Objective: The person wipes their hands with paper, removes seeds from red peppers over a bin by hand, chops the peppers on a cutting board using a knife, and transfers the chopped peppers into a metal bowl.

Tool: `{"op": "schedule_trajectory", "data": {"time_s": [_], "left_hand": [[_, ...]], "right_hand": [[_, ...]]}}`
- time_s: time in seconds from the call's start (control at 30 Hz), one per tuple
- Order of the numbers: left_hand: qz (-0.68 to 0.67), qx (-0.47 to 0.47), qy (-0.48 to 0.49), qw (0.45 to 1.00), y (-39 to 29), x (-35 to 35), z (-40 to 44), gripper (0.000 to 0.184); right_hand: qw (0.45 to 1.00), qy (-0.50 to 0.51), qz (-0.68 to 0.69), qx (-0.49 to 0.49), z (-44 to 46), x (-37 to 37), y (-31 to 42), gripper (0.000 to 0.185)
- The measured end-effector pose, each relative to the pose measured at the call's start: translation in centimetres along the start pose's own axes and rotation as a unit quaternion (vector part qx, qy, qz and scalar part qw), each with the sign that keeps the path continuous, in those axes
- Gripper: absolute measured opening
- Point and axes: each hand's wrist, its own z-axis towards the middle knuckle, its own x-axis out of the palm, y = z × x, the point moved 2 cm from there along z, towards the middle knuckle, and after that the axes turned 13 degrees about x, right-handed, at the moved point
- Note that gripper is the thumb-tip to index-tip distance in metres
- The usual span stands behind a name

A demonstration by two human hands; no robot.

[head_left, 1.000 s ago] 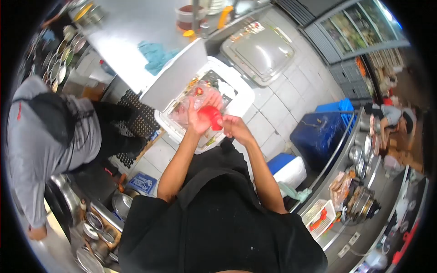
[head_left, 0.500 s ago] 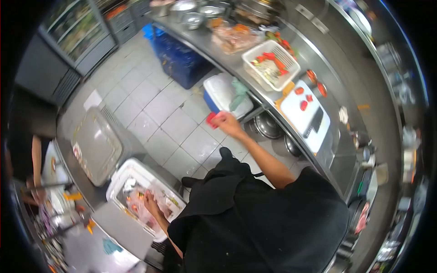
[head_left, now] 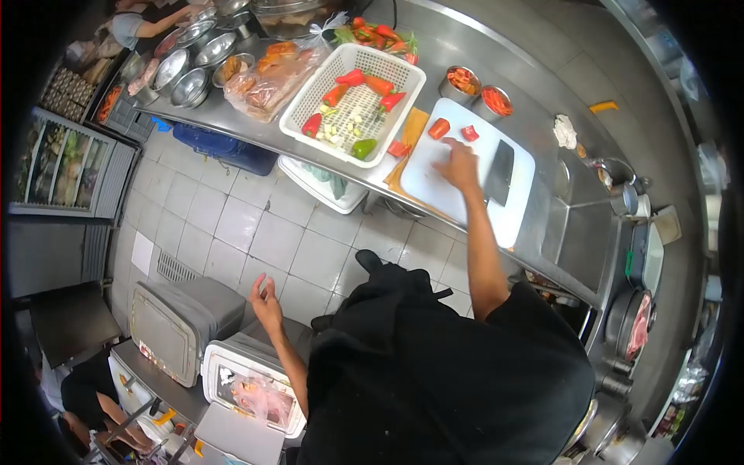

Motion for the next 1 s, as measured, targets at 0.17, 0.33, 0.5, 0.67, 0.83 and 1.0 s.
{"op": "schedule_trajectory", "data": {"time_s": [0.17, 0.33, 0.5, 0.67, 0.83, 1.0], "left_hand": [[-0.049, -0.022, 0.036, 0.998, -7.0, 4.8, -0.4, 0.032], [-0.148, -0.019, 0.154, 0.977, -13.3, 7.2, -1.6, 0.031], [-0.213, -0.032, 0.139, 0.967, -16.3, 6.3, -3.3, 0.047], [-0.168, -0.03, -0.057, 0.984, -12.3, -3.4, -5.3, 0.06], [-0.234, -0.054, -0.333, 0.912, -6.5, -15.9, -11.6, 0.048], [-0.27, -0.089, -0.484, 0.828, -1.2, -24.1, -19.5, 0.041]], "right_hand": [[0.995, 0.097, 0.01, 0.007, 4.4, 1.3, -7.4, 0.054], [0.98, 0.14, 0.093, -0.108, 1.0, -1.1, -0.3, 0.049], [0.873, 0.341, 0.127, -0.326, -11.0, 0.0, 18.1, 0.049], [0.748, 0.274, 0.067, -0.601, -26.4, 5.2, 31.4, 0.05], [0.589, 0.417, 0.159, -0.674, -40.4, 3.6, 40.9, 0.049], [0.436, 0.598, 0.168, -0.651, -52.7, 7.5, 46.3, 0.044]]}}
